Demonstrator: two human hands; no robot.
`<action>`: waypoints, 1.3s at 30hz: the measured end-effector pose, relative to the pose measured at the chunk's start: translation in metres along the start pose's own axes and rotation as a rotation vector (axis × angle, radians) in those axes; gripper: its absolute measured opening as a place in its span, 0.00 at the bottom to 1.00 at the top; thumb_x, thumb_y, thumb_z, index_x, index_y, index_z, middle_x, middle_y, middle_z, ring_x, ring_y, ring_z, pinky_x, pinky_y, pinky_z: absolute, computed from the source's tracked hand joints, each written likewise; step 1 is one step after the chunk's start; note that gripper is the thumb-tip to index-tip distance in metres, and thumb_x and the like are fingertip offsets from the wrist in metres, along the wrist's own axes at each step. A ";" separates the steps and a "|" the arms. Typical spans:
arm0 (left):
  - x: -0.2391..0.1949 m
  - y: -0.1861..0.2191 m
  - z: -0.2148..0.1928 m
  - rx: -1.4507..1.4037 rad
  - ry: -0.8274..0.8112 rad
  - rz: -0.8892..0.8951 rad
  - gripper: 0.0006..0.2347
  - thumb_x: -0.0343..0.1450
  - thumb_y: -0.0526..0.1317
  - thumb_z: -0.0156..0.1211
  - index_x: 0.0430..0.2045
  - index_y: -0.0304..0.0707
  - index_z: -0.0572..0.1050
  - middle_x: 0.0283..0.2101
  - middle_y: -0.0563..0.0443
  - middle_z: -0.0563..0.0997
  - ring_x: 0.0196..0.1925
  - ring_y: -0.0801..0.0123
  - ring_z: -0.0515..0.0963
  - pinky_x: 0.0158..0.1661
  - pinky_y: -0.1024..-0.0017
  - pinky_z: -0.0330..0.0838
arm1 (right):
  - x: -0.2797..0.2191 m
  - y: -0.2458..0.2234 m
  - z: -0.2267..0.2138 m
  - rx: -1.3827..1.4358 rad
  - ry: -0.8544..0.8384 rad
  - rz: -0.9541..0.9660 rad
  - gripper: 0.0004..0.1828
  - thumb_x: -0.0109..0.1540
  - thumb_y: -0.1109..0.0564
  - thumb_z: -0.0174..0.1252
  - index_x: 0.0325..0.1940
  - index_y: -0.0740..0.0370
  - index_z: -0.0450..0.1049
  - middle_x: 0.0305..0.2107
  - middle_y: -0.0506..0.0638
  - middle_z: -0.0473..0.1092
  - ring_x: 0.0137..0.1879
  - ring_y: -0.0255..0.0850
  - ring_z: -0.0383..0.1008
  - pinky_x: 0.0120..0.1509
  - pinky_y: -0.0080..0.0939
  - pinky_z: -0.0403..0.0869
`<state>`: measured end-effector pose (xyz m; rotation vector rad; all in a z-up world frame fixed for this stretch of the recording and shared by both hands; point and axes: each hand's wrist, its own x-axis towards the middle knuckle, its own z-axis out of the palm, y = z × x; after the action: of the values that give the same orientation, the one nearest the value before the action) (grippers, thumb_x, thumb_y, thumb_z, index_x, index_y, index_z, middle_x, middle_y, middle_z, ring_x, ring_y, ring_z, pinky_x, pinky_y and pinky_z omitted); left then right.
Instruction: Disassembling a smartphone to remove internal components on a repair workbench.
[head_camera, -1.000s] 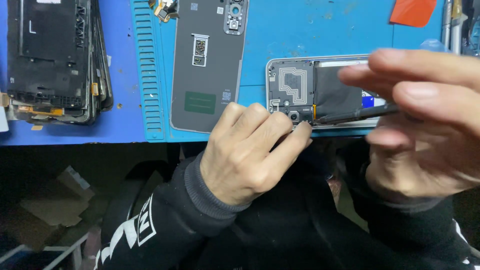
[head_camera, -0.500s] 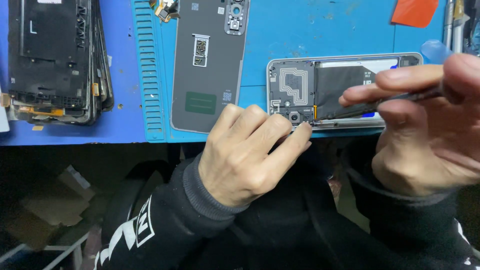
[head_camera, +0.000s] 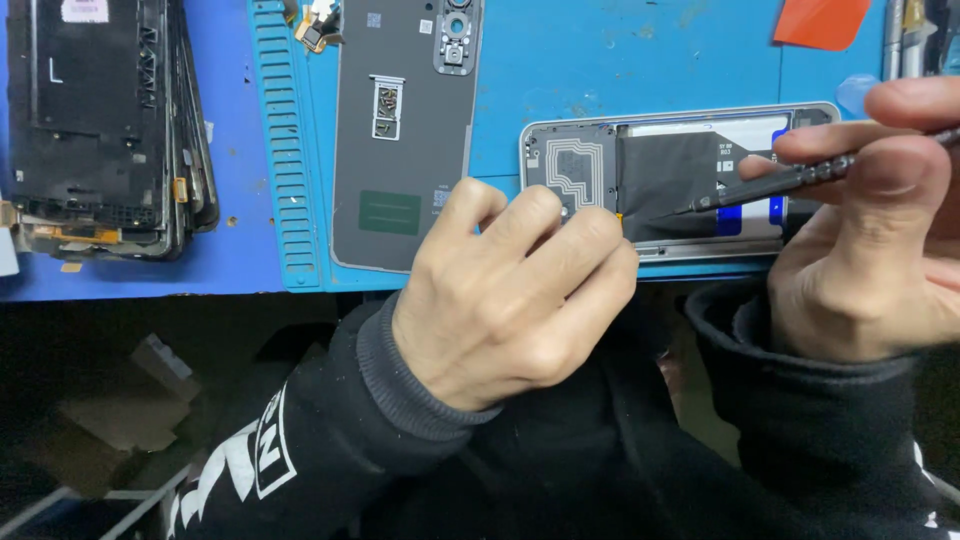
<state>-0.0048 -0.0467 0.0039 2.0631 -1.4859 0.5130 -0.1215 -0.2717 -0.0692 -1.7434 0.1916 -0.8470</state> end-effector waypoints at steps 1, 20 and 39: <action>0.002 0.000 -0.001 0.002 -0.002 0.001 0.06 0.68 0.32 0.63 0.36 0.37 0.79 0.39 0.56 0.72 0.39 0.68 0.71 0.39 0.68 0.62 | 0.000 0.000 0.000 0.002 0.001 0.000 0.18 0.82 0.49 0.51 0.59 0.71 0.67 0.59 0.51 0.65 0.48 0.44 0.75 0.52 0.47 0.83; 0.000 0.018 0.010 0.363 -0.092 0.014 0.06 0.76 0.38 0.59 0.28 0.43 0.75 0.36 0.59 0.66 0.38 0.72 0.69 0.48 0.67 0.60 | 0.005 -0.006 0.006 -0.032 -0.003 -0.023 0.21 0.81 0.48 0.51 0.62 0.72 0.66 0.51 0.53 0.69 0.46 0.44 0.77 0.53 0.45 0.84; -0.030 -0.076 -0.023 0.328 -0.031 -0.327 0.05 0.74 0.31 0.68 0.35 0.37 0.76 0.42 0.50 0.66 0.41 0.64 0.71 0.46 0.63 0.58 | -0.001 0.014 -0.006 0.023 -0.006 0.020 0.18 0.83 0.52 0.48 0.64 0.73 0.65 0.55 0.53 0.66 0.49 0.42 0.74 0.55 0.46 0.82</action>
<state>0.0579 0.0084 -0.0116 2.5166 -1.1008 0.6264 -0.1216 -0.2807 -0.0818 -1.7197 0.1943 -0.8263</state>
